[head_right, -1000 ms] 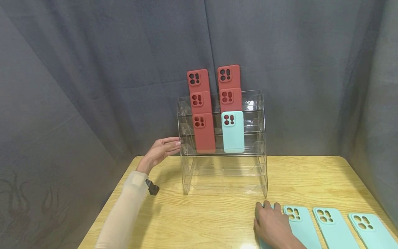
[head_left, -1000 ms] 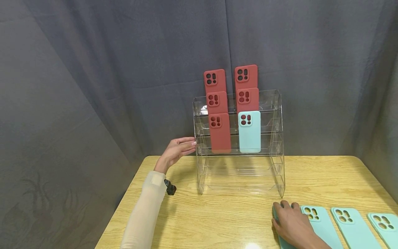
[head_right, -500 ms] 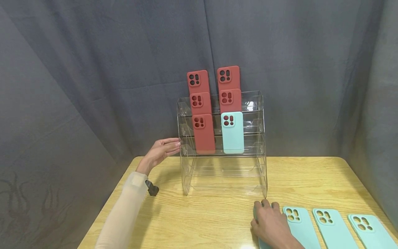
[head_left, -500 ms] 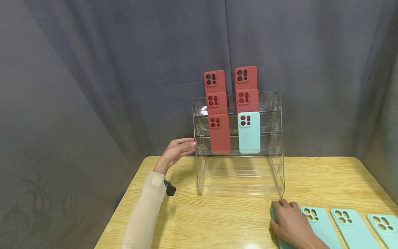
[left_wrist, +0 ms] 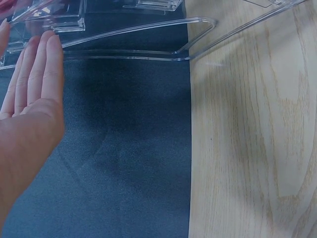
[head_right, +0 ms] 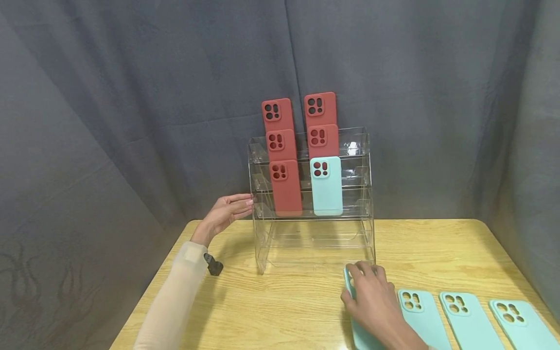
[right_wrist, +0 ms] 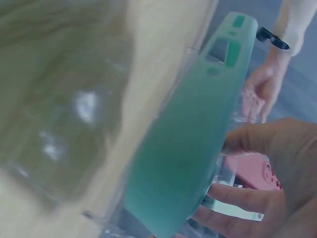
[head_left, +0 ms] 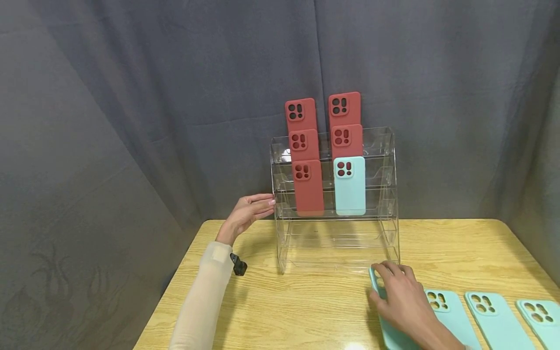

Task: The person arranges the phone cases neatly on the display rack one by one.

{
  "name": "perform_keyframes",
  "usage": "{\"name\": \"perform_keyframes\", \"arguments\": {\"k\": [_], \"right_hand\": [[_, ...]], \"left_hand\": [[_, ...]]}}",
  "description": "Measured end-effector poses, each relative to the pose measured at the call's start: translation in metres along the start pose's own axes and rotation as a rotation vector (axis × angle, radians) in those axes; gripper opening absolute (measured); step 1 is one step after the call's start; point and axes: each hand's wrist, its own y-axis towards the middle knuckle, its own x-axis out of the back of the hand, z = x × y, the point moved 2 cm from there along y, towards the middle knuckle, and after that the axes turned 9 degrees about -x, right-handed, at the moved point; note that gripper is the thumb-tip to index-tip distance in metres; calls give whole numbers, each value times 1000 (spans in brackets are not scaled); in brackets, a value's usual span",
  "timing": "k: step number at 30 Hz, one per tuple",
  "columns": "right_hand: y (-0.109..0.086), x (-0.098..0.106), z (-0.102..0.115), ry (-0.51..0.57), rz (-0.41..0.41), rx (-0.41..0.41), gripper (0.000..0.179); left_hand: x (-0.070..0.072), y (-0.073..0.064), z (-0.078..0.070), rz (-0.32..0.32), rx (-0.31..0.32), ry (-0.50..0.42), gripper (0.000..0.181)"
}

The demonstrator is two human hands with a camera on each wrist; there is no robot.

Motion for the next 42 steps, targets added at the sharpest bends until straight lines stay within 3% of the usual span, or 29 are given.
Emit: {"name": "perform_keyframes", "arguments": {"k": [12, 21, 30, 42], "right_hand": [[31, 28, 33, 190, -193, 32, 45], [58, 35, 52, 252, -378, 73, 47], [89, 33, 75, 258, -515, 150, 49], [131, 20, 101, 200, -620, 181, 55]], "left_hand": [[1, 2, 4, -16, 6, -22, 50], [0, 0, 4, -13, 12, -22, 53], [0, 2, 5, -19, 10, -35, 51], [0, 3, 6, -30, 21, -26, 49]]}}
